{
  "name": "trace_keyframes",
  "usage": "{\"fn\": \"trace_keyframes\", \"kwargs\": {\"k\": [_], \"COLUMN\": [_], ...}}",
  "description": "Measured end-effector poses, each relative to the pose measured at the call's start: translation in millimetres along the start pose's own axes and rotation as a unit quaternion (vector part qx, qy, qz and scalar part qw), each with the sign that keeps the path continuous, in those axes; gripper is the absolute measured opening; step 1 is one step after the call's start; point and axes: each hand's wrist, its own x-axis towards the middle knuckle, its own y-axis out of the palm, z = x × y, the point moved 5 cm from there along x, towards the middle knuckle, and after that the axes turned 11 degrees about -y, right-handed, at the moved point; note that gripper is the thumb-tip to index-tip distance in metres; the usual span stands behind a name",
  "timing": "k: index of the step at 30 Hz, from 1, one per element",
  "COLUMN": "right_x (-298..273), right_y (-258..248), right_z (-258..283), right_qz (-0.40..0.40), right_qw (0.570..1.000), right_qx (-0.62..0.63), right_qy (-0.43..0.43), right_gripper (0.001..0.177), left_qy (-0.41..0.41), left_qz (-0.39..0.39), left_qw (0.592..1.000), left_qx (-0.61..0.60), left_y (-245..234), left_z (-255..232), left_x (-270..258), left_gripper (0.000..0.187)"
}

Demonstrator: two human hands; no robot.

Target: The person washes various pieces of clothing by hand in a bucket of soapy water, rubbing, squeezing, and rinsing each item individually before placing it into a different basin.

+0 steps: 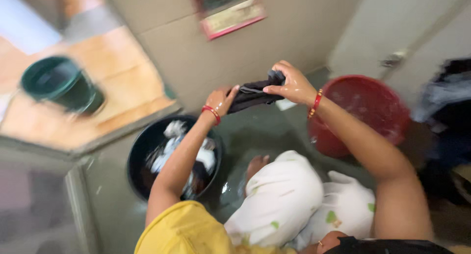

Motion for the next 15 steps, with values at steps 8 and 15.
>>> {"fn": "trace_keyframes", "kwargs": {"k": [8, 15], "right_x": [51.6, 32.4], "right_y": [232.4, 175.5], "right_z": [12.8, 0.9], "right_qz": [0.209, 0.316], "right_qw": [0.966, 0.946], "right_qx": [0.072, -0.056], "right_qy": [-0.133, -0.041], "right_gripper": [0.042, 0.039], "left_qy": [-0.211, -0.414], "left_qz": [-0.037, -0.028], "left_qw": [0.972, 0.906], "left_qx": [0.098, 0.082], "left_y": [-88.3, -62.5], "left_z": [234.1, 349.1], "left_x": [-110.8, -153.9], "left_gripper": [0.073, 0.077]}}
